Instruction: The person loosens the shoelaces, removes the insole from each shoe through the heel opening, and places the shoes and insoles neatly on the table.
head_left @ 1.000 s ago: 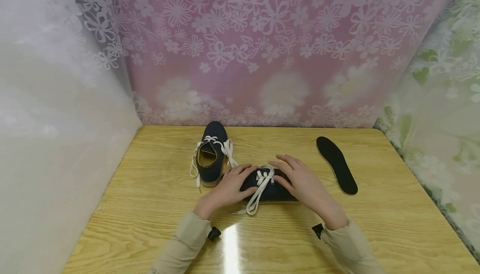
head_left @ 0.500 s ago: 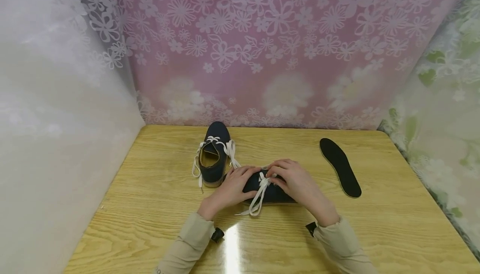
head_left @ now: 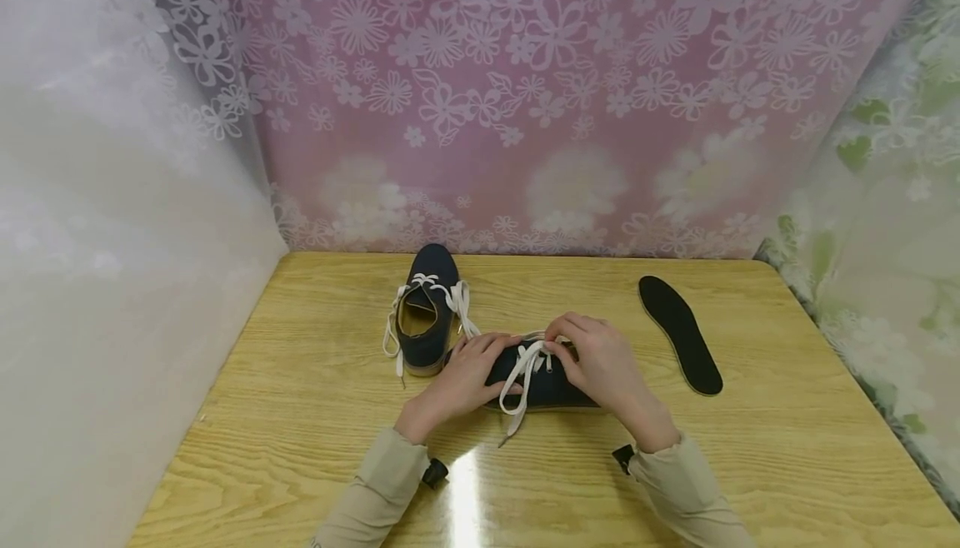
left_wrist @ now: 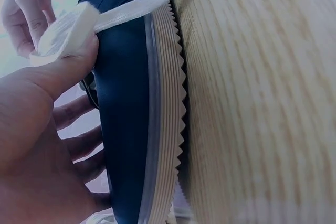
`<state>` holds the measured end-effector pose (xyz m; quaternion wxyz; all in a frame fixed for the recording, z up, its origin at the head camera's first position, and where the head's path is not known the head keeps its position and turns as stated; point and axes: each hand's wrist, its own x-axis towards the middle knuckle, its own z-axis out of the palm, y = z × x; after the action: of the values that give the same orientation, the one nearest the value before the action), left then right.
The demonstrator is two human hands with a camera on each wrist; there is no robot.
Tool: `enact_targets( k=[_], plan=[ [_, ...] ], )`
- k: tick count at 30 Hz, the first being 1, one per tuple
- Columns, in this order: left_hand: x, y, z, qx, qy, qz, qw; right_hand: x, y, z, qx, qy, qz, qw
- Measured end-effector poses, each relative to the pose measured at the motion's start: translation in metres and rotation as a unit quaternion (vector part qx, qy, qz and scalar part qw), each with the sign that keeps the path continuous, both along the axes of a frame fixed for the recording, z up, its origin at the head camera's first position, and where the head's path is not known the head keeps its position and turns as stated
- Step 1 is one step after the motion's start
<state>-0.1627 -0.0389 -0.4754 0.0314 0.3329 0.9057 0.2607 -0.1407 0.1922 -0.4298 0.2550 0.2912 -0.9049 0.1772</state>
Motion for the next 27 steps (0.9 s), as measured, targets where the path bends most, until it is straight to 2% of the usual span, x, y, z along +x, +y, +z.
enact_targets(
  k=[2, 8, 13, 19, 23, 27],
  plan=[
    [0.0003, -0.0003, -0.0001, 0.001, -0.002, 0.002, 1.0000, -0.0004, 0.0008, 0.0001, 0.001, -0.014, 0.007, 0.9999],
    [0.0006, -0.0010, -0.0005, -0.002, -0.003, -0.002, 1.0000, -0.0027, 0.0046, 0.0006, -0.009, -0.061, 0.070, 0.9956],
    [0.0005, -0.0011, -0.0005, -0.004, -0.007, -0.007, 0.9999, -0.0031, 0.0057, -0.0005, -0.003, -0.070, 0.061, 0.9957],
    [0.0007, -0.0016, -0.0002, -0.003, -0.006, -0.009, 0.9999, -0.0026, 0.0045, -0.0016, 0.025, -0.062, 0.069, 0.9953],
    [0.0004, -0.0019, -0.0010, 0.001, -0.001, -0.008, 1.0000, -0.0041, 0.0031, -0.0019, 0.013, -0.055, 0.067, 0.9962],
    [0.0000, -0.0024, -0.0017, 0.003, -0.003, -0.006, 1.0000, -0.0049, 0.0041, -0.0010, -0.002, -0.061, 0.083, 0.9947]
  ],
)
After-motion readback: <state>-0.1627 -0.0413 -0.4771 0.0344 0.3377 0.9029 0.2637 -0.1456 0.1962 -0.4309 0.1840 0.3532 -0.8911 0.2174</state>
